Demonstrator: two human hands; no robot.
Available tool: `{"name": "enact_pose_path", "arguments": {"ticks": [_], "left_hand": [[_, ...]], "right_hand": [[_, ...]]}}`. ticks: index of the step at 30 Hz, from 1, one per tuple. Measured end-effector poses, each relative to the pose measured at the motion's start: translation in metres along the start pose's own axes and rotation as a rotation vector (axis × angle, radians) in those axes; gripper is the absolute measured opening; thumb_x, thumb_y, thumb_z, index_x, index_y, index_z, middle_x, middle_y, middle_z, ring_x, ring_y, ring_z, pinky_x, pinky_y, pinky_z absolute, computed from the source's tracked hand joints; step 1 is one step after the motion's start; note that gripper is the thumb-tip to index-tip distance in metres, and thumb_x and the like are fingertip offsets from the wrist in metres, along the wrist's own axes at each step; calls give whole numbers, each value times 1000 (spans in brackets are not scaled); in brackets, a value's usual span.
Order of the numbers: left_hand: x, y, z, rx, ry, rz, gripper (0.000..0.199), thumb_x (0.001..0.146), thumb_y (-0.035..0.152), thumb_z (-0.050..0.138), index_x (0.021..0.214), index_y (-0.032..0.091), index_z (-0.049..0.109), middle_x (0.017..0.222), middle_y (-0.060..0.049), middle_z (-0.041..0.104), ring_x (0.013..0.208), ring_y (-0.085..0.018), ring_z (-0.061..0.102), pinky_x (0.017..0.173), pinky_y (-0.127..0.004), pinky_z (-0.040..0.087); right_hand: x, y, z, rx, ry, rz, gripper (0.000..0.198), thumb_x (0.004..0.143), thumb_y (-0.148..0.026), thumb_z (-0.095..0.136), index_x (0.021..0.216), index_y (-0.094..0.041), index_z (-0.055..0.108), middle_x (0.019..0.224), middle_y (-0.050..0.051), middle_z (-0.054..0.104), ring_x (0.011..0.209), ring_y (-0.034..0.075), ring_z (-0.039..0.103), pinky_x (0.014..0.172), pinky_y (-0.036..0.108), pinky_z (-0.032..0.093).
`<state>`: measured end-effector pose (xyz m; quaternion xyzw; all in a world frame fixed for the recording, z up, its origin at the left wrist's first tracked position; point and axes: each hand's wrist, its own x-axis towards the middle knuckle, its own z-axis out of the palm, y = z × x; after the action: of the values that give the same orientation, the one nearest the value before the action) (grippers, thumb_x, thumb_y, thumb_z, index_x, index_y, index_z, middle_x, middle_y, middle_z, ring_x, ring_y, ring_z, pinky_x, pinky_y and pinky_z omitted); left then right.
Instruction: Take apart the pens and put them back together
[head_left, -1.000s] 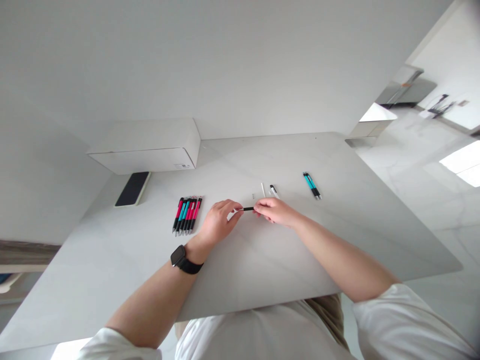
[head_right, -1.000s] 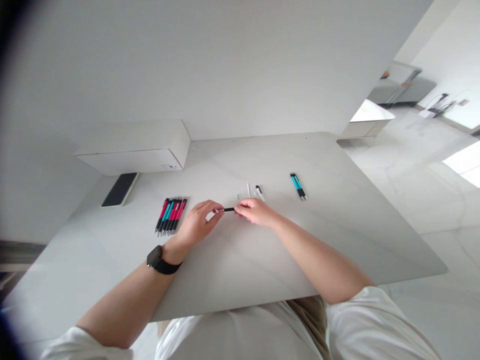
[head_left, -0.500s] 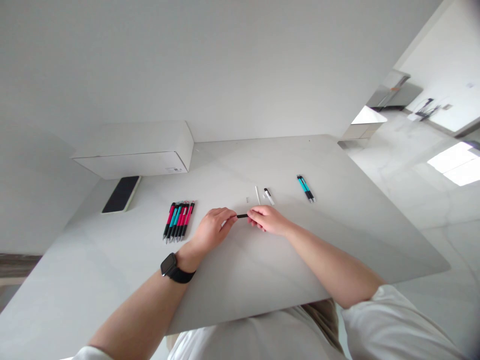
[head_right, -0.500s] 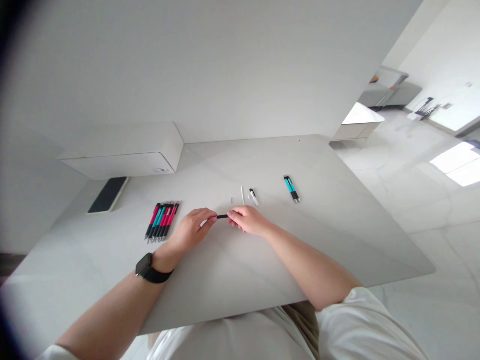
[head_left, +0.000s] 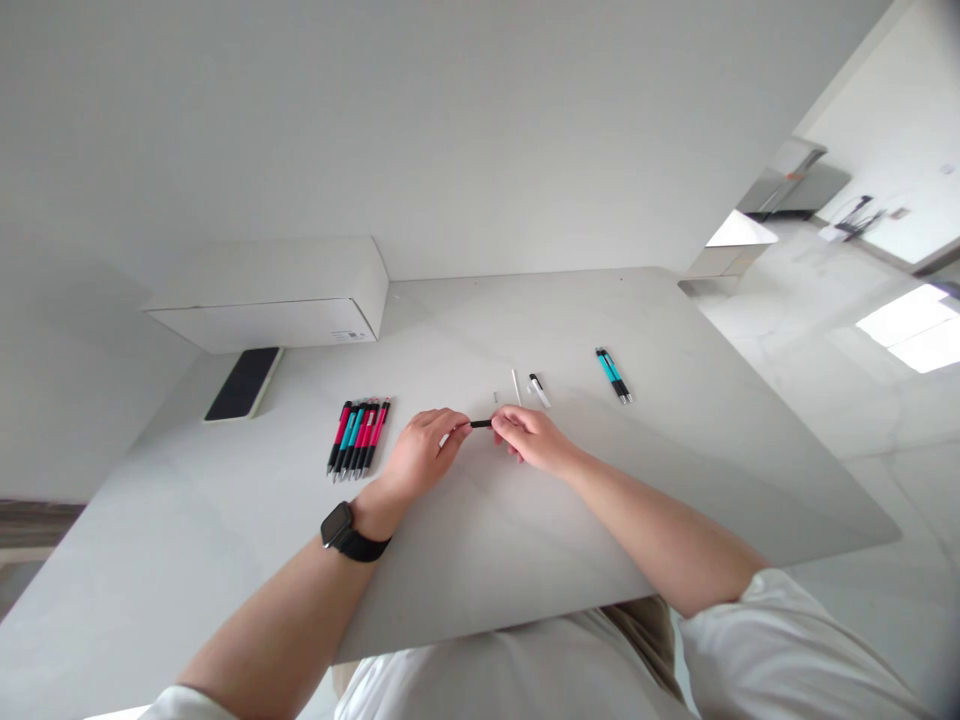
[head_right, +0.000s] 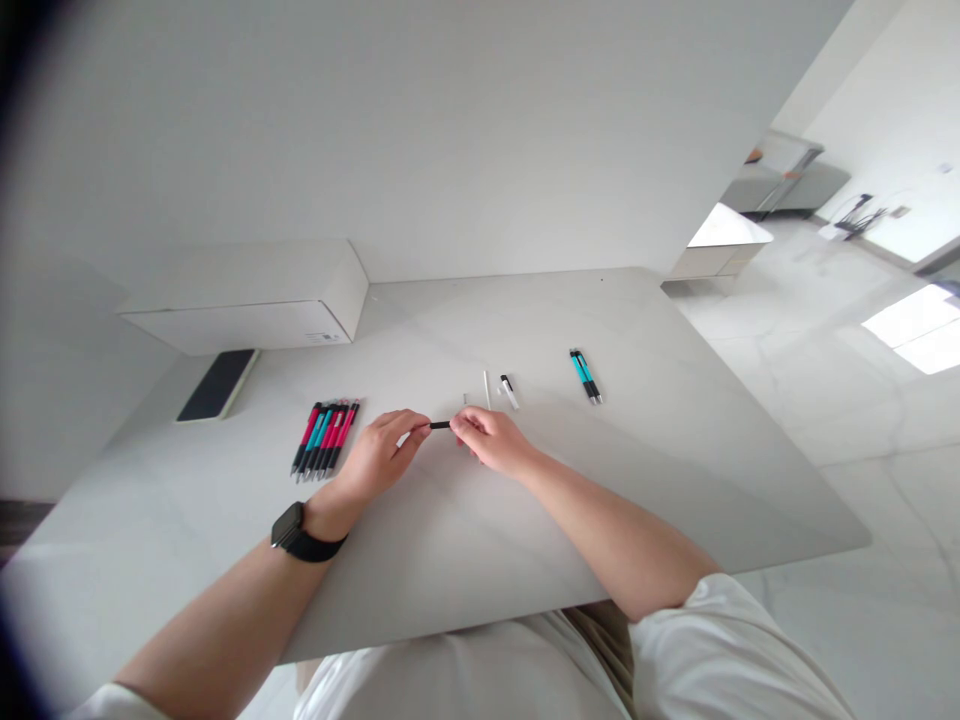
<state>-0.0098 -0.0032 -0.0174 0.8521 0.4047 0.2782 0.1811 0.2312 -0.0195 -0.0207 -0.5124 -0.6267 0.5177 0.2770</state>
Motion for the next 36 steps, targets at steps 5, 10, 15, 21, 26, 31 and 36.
{"name": "enact_pose_path", "arguments": {"ticks": [5, 10, 15, 21, 26, 31, 36], "left_hand": [[0, 1, 0, 5, 18, 3, 20, 106, 33, 52, 105, 23, 69, 93, -7, 73, 89, -23, 68, 83, -35, 50], [0, 0, 0, 6, 20, 6, 19, 106, 32, 52, 106, 23, 69, 95, -6, 73, 90, -23, 68, 84, -35, 49], [-1, 0, -1, 11, 16, 8, 19, 106, 32, 52, 107, 22, 68, 96, -6, 73, 92, -22, 67, 84, -35, 49], [-1, 0, 0, 17, 21, 6, 19, 107, 33, 51, 107, 22, 67, 96, -6, 72, 91, -22, 66, 84, -35, 48], [-1, 1, 1, 20, 32, 4, 18, 106, 33, 52, 107, 23, 68, 96, -6, 73, 91, -22, 67, 84, -35, 48], [-1, 0, 1, 25, 26, 4, 17, 106, 32, 53, 107, 22, 68, 96, -5, 73, 91, -22, 67, 84, -35, 48], [0, 0, 0, 26, 21, 4, 18, 106, 32, 53, 108, 22, 68, 96, -6, 73, 91, -22, 67, 85, -35, 49]], "right_hand": [[-1, 1, 2, -72, 44, -42, 29, 98, -52, 57, 103, -25, 66, 87, 1, 69, 68, 14, 61, 56, 22, 45], [-1, 2, 2, -18, 26, -51, 33, 99, -55, 53, 104, -25, 65, 90, 1, 70, 67, 13, 61, 54, 22, 44], [1, 6, 4, -21, 41, -77, 28, 100, -50, 54, 101, -24, 64, 87, 0, 69, 64, 12, 59, 53, 21, 43], [1, 7, 4, 25, 39, -98, 30, 99, -53, 56, 105, -24, 64, 88, 1, 69, 65, 13, 60, 52, 22, 44], [1, 7, 4, -4, 47, -92, 28, 101, -50, 54, 102, -24, 64, 86, 1, 70, 65, 13, 61, 54, 22, 44], [1, 7, 4, -6, 61, -123, 25, 98, -48, 60, 109, -26, 64, 90, 0, 70, 66, 12, 61, 55, 22, 44], [1, 8, 5, -20, 38, -91, 26, 102, -47, 52, 100, -24, 65, 87, 0, 70, 64, 13, 60, 55, 22, 43]]}}
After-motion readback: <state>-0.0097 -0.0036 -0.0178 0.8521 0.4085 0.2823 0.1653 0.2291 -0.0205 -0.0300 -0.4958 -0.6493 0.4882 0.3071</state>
